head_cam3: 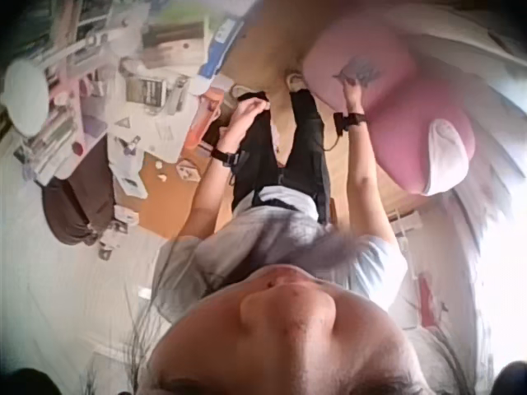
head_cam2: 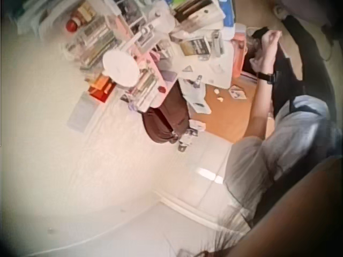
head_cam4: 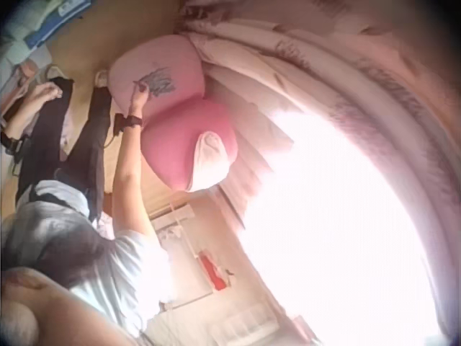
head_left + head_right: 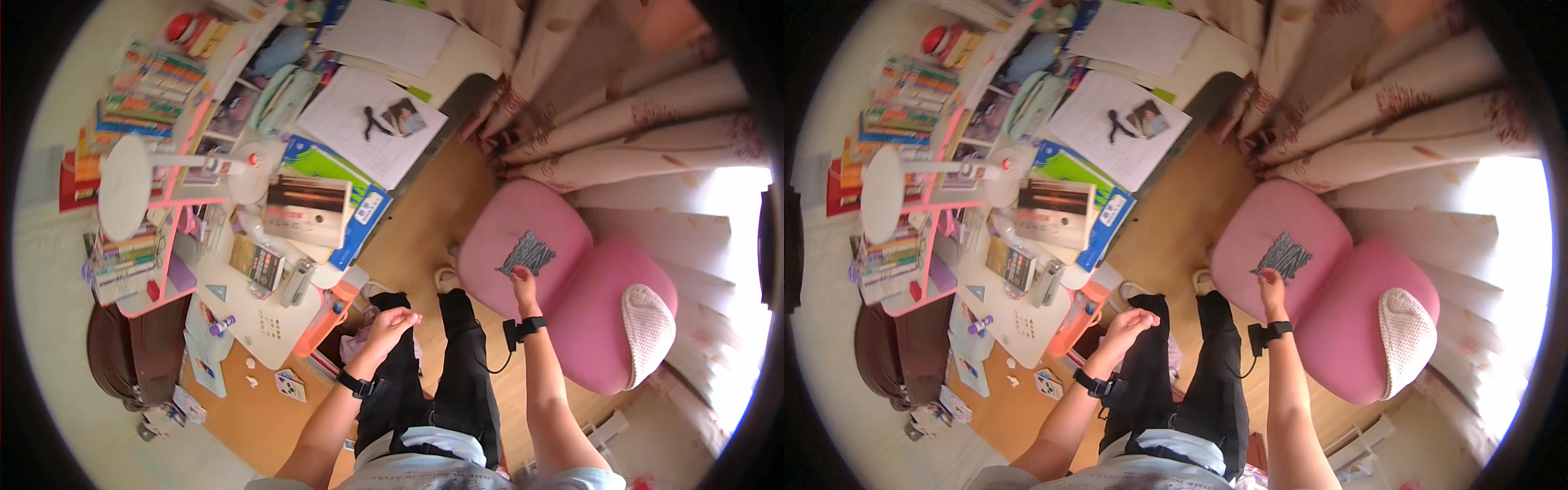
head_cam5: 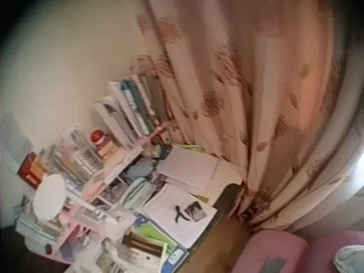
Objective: The person picks up papers, books, and embroidery threads from a desk and a floor mat, placing items into a red box and arranging them on a bookshelf.
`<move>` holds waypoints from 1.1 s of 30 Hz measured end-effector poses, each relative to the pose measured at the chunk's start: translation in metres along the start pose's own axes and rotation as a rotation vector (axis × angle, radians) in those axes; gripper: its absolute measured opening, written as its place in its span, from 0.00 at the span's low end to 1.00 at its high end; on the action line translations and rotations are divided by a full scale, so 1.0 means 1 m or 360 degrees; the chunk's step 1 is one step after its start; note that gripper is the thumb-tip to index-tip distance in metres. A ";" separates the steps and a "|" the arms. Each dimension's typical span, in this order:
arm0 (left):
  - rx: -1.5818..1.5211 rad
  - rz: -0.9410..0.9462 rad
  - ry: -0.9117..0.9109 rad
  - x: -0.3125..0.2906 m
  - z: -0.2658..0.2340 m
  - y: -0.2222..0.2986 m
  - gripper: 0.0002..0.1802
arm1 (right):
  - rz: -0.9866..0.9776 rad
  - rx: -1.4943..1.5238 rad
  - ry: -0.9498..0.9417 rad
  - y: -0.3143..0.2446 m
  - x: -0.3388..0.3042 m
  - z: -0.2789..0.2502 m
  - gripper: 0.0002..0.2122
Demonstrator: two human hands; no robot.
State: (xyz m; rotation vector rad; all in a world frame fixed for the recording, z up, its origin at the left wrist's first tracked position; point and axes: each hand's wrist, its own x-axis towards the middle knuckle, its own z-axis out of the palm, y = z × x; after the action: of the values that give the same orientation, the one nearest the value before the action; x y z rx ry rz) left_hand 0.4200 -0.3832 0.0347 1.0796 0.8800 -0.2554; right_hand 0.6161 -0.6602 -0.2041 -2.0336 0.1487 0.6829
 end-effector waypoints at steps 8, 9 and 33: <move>-0.0406 0.0249 0.0346 -0.037 -0.096 0.011 0.17 | -0.0576 -0.0353 -0.0689 -0.266 -0.080 0.162 0.17; -0.0556 0.0245 0.0333 -0.026 -0.111 0.006 0.19 | -0.0744 -0.0417 -0.0669 -0.268 -0.069 0.190 0.19; -0.0611 0.0178 0.1175 0.092 -0.215 0.047 0.34 | -0.0981 -0.1471 -0.0755 -0.341 -0.038 0.337 0.31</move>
State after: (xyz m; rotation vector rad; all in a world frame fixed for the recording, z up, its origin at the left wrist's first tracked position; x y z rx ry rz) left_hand 0.3995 -0.1576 -0.0410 0.8529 1.4467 0.4257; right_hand 0.5724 -0.2047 -0.0580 -2.4677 -1.2198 0.8862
